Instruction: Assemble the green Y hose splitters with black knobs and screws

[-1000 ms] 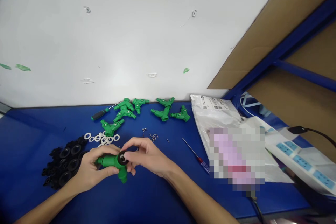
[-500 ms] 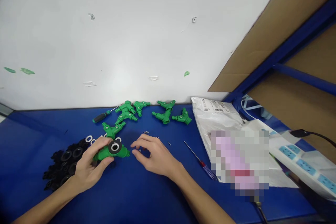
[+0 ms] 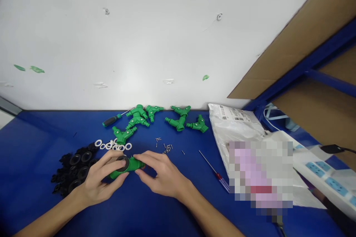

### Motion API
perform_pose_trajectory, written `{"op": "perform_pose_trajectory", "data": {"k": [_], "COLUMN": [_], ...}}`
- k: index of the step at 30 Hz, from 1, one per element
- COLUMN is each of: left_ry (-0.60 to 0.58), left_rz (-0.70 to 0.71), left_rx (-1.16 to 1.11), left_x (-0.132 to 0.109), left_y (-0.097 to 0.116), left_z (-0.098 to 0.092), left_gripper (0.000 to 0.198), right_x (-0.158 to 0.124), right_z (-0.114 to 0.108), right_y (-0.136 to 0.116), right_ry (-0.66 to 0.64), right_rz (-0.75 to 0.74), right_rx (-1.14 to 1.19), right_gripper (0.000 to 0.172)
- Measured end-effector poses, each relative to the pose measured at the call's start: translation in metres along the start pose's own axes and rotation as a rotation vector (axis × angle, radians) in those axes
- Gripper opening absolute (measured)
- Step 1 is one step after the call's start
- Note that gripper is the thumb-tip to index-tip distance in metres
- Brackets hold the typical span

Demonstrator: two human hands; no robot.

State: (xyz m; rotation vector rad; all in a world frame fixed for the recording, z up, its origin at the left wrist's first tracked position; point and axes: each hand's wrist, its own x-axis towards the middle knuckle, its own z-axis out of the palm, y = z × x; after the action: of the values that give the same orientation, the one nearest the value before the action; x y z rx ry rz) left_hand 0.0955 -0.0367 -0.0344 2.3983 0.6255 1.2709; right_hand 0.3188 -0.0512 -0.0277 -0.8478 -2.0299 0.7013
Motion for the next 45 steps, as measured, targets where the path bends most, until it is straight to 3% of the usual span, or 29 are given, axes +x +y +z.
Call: {"op": "perform_pose_trajectory", "data": {"k": [11,15,18,21,24,28,33,38,42,45], "left_ry": [0.121,0.138,0.186,0.186,0.195,0.359,0.502,0.452,0.456,0.473], "left_rz": [-0.018,-0.087,-0.221,-0.411,-0.603,-0.845,-1.07,-1.222,-1.383,-1.454], "left_rx": [0.07,0.003,-0.089,-0.162,-0.333,-0.724,-1.006,-1.094,-1.168,-1.202], "left_x": [-0.001,-0.002,-0.003,-0.001,0.006,0.017,0.026,0.029,0.032,0.035], "left_y": [0.002,0.002,0.003,0.004,0.005,0.008,0.008,0.009,0.013,0.014], "left_z": [-0.002,-0.001,0.0,-0.001,-0.002,-0.003,-0.004,-0.006,-0.007,-0.008], "left_gripper": [0.049,0.044,0.048,0.056,0.039,0.027,0.036,0.045,0.031,0.037], "right_x": [0.0,0.0,0.001,0.003,0.006,0.007,0.007,0.008,0.008,0.008], "right_z": [0.004,0.004,0.004,0.002,-0.002,-0.009,-0.014,-0.012,-0.011,-0.011], "right_y": [-0.004,-0.004,-0.004,-0.004,-0.003,0.002,0.007,0.006,0.005,0.007], "right_ry": [0.009,0.009,0.048,0.169,0.299,0.375,0.365,0.284,0.25,0.235], "right_rz": [-0.003,-0.006,0.021,0.079,0.192,0.31,0.335,0.254,0.218,0.219], "right_rx": [0.031,0.023,0.027,0.061,0.162,0.178,0.07,-0.056,-0.09,-0.109], "right_gripper": [0.034,0.033,0.032,0.025,0.017,0.022,0.019,0.016,0.016,0.015]}}
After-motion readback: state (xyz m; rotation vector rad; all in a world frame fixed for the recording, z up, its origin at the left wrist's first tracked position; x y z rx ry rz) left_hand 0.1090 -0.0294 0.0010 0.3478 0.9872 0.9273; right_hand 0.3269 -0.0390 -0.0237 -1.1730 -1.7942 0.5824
